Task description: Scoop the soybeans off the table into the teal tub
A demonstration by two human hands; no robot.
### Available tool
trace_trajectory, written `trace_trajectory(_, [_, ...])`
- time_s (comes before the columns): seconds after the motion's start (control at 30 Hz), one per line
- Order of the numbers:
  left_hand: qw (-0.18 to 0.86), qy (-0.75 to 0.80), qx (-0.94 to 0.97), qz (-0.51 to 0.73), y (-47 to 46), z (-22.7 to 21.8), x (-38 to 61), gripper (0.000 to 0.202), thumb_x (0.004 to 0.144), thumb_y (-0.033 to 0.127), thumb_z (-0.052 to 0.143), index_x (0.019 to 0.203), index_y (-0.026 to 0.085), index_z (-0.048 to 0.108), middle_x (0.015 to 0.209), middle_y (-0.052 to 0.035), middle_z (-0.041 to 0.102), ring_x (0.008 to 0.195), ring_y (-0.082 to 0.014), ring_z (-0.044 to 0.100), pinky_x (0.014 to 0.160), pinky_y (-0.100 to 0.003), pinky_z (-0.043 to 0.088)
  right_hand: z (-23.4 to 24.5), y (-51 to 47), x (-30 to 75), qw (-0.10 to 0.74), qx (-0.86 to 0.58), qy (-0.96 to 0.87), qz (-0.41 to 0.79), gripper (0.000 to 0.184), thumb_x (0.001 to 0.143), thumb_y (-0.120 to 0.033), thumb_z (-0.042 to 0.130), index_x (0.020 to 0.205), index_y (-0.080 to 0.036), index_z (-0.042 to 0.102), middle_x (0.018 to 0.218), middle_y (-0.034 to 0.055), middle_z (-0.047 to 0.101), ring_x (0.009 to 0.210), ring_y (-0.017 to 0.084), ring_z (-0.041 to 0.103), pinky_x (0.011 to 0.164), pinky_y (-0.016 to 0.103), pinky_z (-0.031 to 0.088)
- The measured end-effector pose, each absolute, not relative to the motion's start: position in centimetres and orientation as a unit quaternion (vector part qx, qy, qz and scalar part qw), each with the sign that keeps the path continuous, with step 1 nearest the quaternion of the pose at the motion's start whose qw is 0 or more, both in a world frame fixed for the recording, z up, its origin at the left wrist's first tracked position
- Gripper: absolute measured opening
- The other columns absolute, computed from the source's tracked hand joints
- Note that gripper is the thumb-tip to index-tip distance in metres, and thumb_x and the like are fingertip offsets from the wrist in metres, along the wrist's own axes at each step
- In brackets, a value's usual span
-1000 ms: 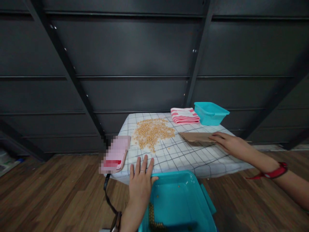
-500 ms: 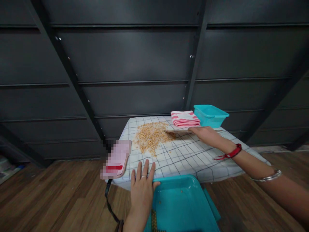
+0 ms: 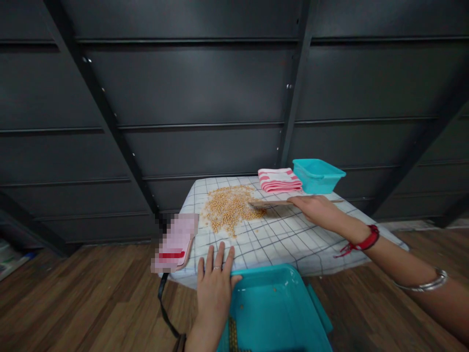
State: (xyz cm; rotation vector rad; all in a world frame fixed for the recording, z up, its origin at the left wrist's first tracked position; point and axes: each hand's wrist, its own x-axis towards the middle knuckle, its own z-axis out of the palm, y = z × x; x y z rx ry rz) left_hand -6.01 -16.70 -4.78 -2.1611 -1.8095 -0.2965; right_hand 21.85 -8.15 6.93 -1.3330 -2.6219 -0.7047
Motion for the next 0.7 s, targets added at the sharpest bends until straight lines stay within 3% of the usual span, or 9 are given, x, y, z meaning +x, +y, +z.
trace_trajectory(0.4, [0.155,-0.626,-0.756,-0.111,-16.8,-5.6,-6.3,0.056,0.077,0.034,0.055,0.130,0.032,0.036,0.138,-0.0067,0.043,0.126,-0.0307,0.039,0.097,-0.052,0.037,7.4,-11.9,21.4,0.067,-0.381,-0.898,-0.211,0.040,0.070,0.001,0.039,0.103,-0.016,0.054,0.089,0.0059,0.068,0.072,0.017,0.064,0.060,0.026,0.046])
trace_trajectory(0.7, [0.129,-0.643,-0.749,-0.095,-16.9,-4.2,-5.7,0.052,0.077,0.033,0.056,0.127,0.032,0.041,0.136,-0.0063,0.045,0.124,-0.0308,0.041,0.096,-0.053,0.039,6.9,-12.1,22.0,0.045,-0.401,-0.884,-0.234,0.037,0.069,0.000,0.038,0.098,-0.016,0.055,0.083,0.0058,0.069,0.067,0.016,0.063,0.055,0.025,0.044])
